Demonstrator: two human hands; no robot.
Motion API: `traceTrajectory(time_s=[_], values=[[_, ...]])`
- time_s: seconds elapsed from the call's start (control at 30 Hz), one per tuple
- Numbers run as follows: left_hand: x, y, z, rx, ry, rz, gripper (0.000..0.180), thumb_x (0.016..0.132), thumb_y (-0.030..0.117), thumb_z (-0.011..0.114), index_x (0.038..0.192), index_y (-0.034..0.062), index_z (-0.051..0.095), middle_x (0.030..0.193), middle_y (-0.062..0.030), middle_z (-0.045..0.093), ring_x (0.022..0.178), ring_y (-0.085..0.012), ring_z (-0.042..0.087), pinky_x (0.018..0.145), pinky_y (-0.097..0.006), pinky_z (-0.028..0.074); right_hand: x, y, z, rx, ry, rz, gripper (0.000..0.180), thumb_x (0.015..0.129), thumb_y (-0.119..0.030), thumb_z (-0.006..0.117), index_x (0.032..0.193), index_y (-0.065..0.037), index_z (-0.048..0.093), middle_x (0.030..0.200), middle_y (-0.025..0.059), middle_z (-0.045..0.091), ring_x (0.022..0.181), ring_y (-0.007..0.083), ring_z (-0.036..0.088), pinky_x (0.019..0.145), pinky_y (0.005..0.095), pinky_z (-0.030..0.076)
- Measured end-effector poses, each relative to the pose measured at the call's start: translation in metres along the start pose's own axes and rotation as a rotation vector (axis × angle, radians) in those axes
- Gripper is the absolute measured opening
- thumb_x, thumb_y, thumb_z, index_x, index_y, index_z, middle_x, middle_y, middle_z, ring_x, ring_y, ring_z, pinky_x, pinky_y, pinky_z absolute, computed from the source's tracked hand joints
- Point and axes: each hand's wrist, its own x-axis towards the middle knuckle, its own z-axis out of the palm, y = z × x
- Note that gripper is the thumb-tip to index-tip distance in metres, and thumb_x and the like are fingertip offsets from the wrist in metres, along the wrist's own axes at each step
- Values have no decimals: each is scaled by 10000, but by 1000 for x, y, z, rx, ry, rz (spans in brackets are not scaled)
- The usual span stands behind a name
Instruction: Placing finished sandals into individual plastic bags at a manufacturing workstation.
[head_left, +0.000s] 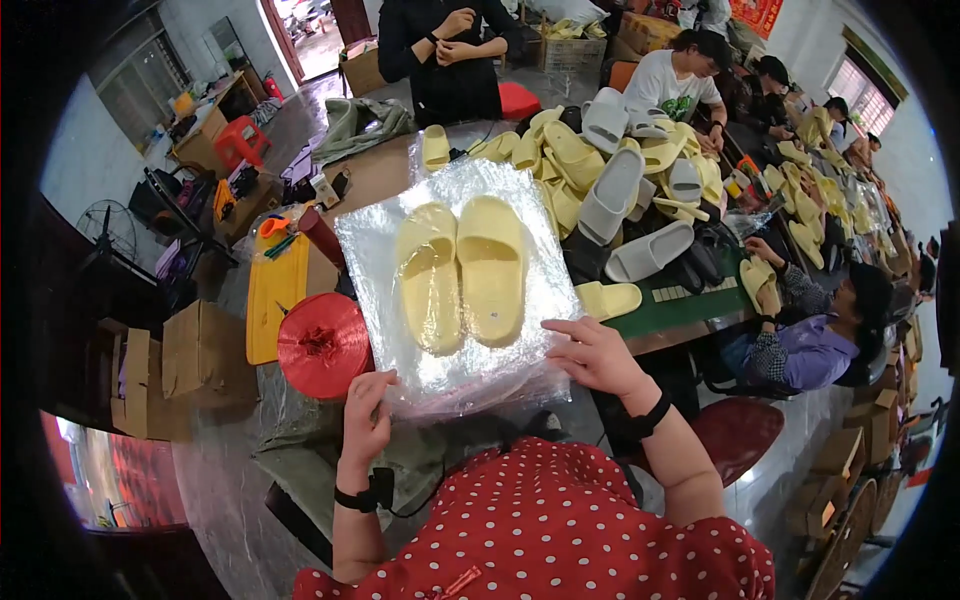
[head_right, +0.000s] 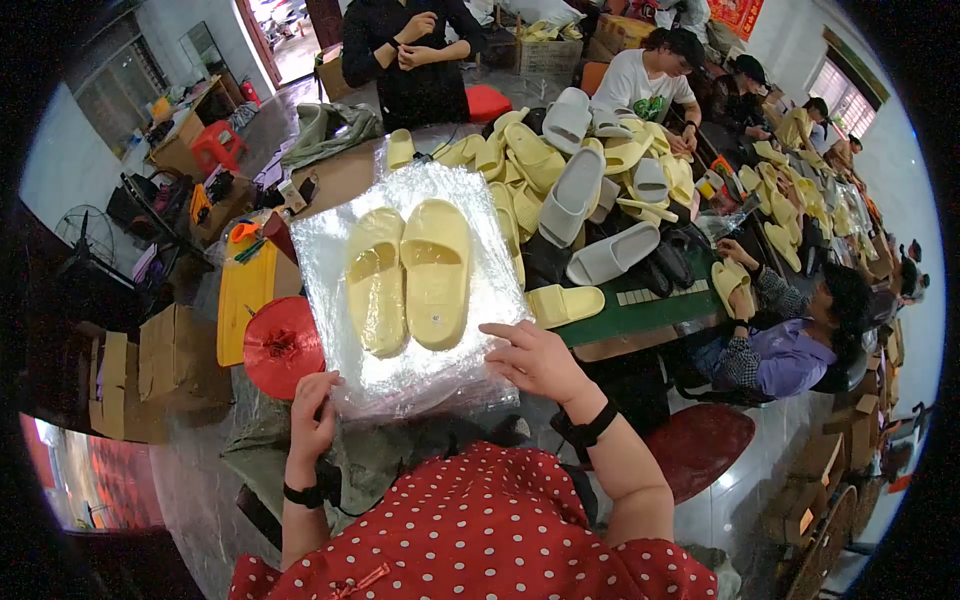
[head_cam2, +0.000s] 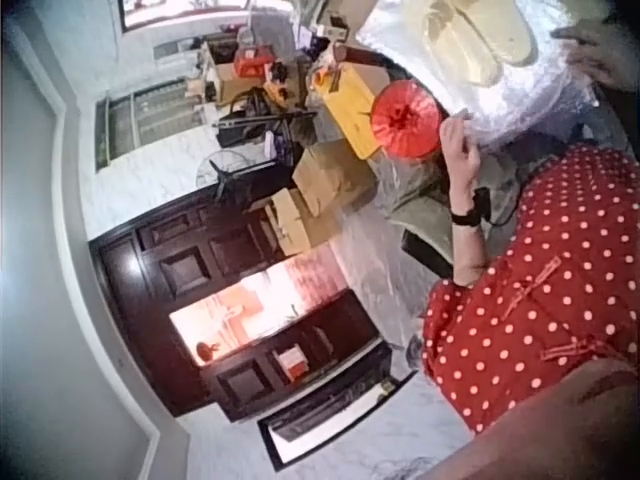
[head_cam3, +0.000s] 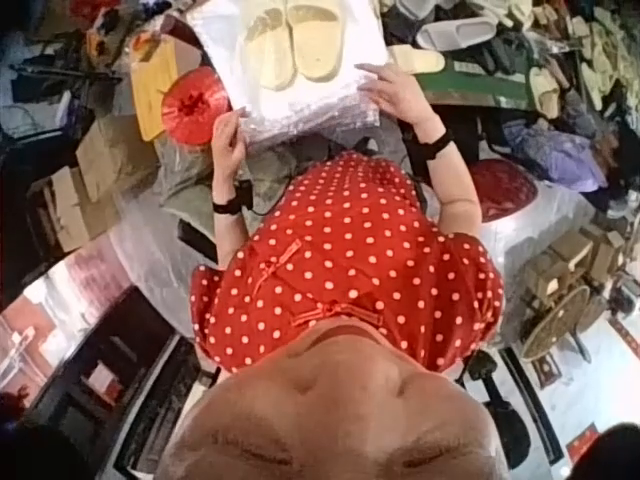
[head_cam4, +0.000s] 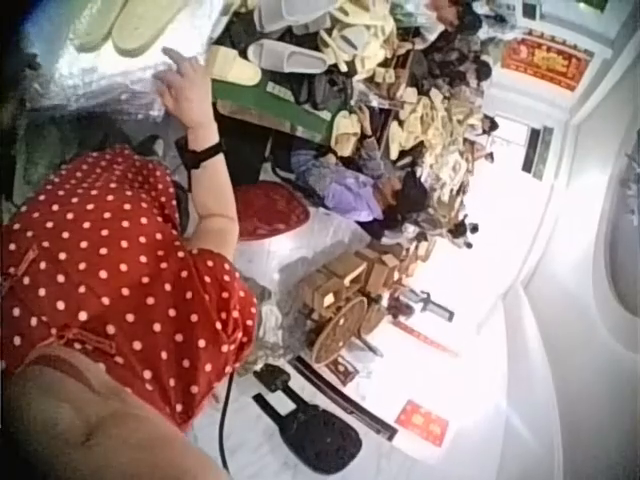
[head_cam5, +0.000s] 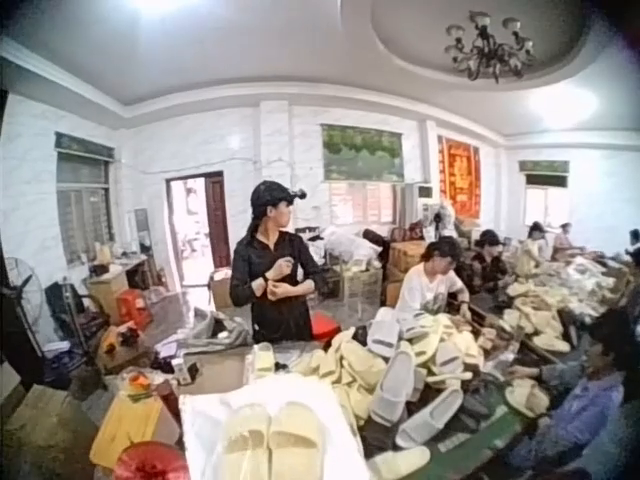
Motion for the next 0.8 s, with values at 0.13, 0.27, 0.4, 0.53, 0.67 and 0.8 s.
traceTrajectory(time_s=[0.13, 0.27, 0.4, 0.53, 0.67, 0.8], values=[[0, 5, 8, 316, -14, 121, 454, 714, 45, 760, 1157, 57, 661, 1081, -119, 670, 1060, -334, 583, 932, -422, 479, -6, 21, 10, 174, 179, 121, 97, 831, -91, 708, 925, -77, 689, 1004, 52, 718, 861, 261, 627, 773, 363, 519], [14, 34, 11, 244, -56, 192, 474, 693, 144, 833, 1131, 51, 674, 1027, -99, 667, 1043, -324, 588, 928, -415, 480, -5, 29, 21, 250, 347, 474, 76, 880, -101, 670, 856, -48, 719, 793, 95, 675, 719, 232, 619, 659, 337, 487], [20, 27, 27, 346, 108, 238, 217, 759, 126, 780, 945, 52, 695, 872, -79, 649, 878, -300, 598, 833, -406, 488, 10, 41, 24, 211, 427, 486, 141, 879, -143, 688, 798, -29, 706, 711, 100, 628, 654, 221, 595, 607, 339, 457], [36, 14, 35, 313, 210, 173, 84, 811, 106, 734, 785, 48, 679, 737, -83, 622, 759, -288, 577, 726, -386, 467, 23, 41, 25, 201, 460, 582, 233, 858, -208, 717, 732, -23, 654, 665, 97, 594, 627, 234, 584, 586, 355, 450], [53, 3, 42, 141, 298, -192, 343, 920, 205, 650, 654, -11, 650, 598, -116, 558, 617, -230, 568, 612, -340, 430, 38, 33, 25, 0, 320, 718, 236, 831, -209, 731, 725, -25, 628, 684, 105, 596, 661, 277, 587, 605, 382, 461], [64, -17, 56, 64, 172, -504, 455, 925, 335, 632, 683, -48, 667, 517, -130, 548, 486, -189, 528, 520, -356, 397, 32, 39, 47, -286, 444, 547, 132, 805, -168, 729, 873, -92, 644, 883, 90, 630, 866, 311, 592, 734, 407, 471]])
